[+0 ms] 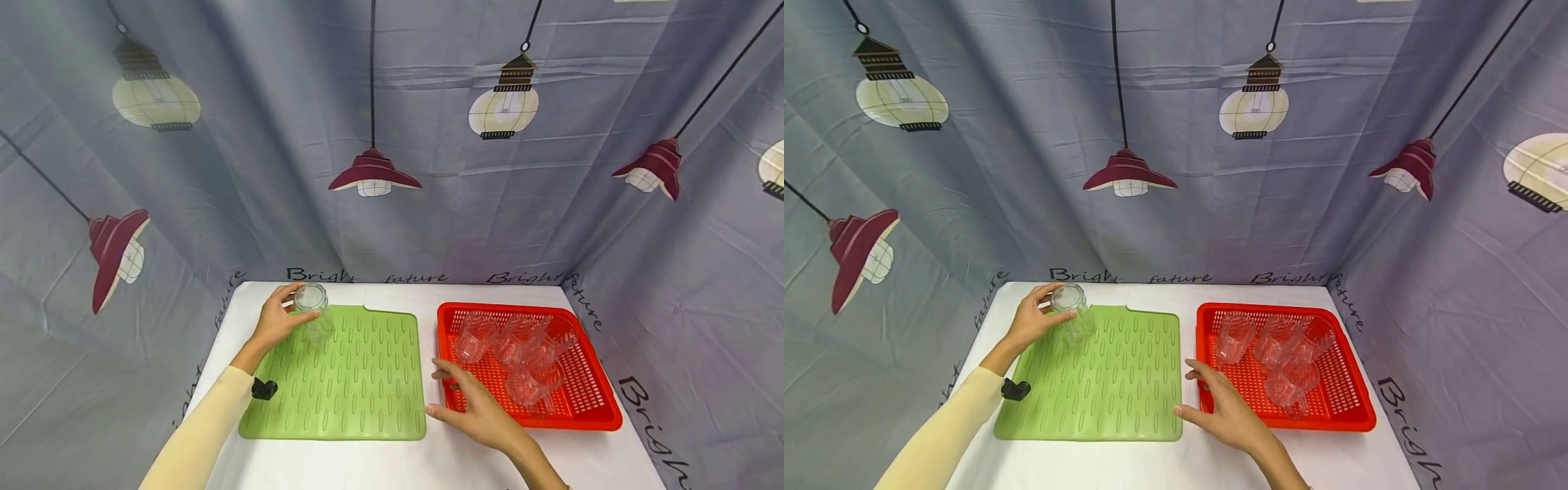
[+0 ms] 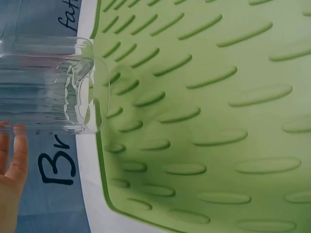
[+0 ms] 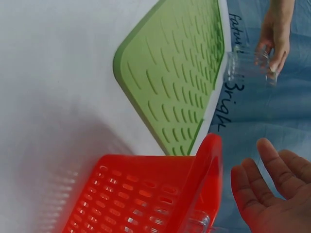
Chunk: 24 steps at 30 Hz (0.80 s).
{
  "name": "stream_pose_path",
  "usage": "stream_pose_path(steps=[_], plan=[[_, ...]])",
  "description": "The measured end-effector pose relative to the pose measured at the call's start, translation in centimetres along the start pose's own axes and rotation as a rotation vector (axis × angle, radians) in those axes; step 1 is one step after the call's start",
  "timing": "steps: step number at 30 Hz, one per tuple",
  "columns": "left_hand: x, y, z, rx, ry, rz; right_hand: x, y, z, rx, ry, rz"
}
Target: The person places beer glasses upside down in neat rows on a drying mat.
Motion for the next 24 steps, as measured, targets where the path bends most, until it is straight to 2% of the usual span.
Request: stream_pose_path(steps=[9,24], plan=[[0.4,-1.3,-0.2,0.002,-0.037,-0.023,0.4,0.1,-0.3,0.002,0.0,0.003],[1.6,-1.1,-0.7,0.014,-0.032,-0.109,0.7,0.3,-0.2,0.007,-0.009,0.001]])
Point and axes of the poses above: each hand's wrist, its own z-axis away from the middle knuckle, its own y-axis out of the palm, x = y × z, the point moved 5 cm from there along -z, towards the middle knuckle, and after that the axes turned 13 degrees about -y, right-handed, at the moved point
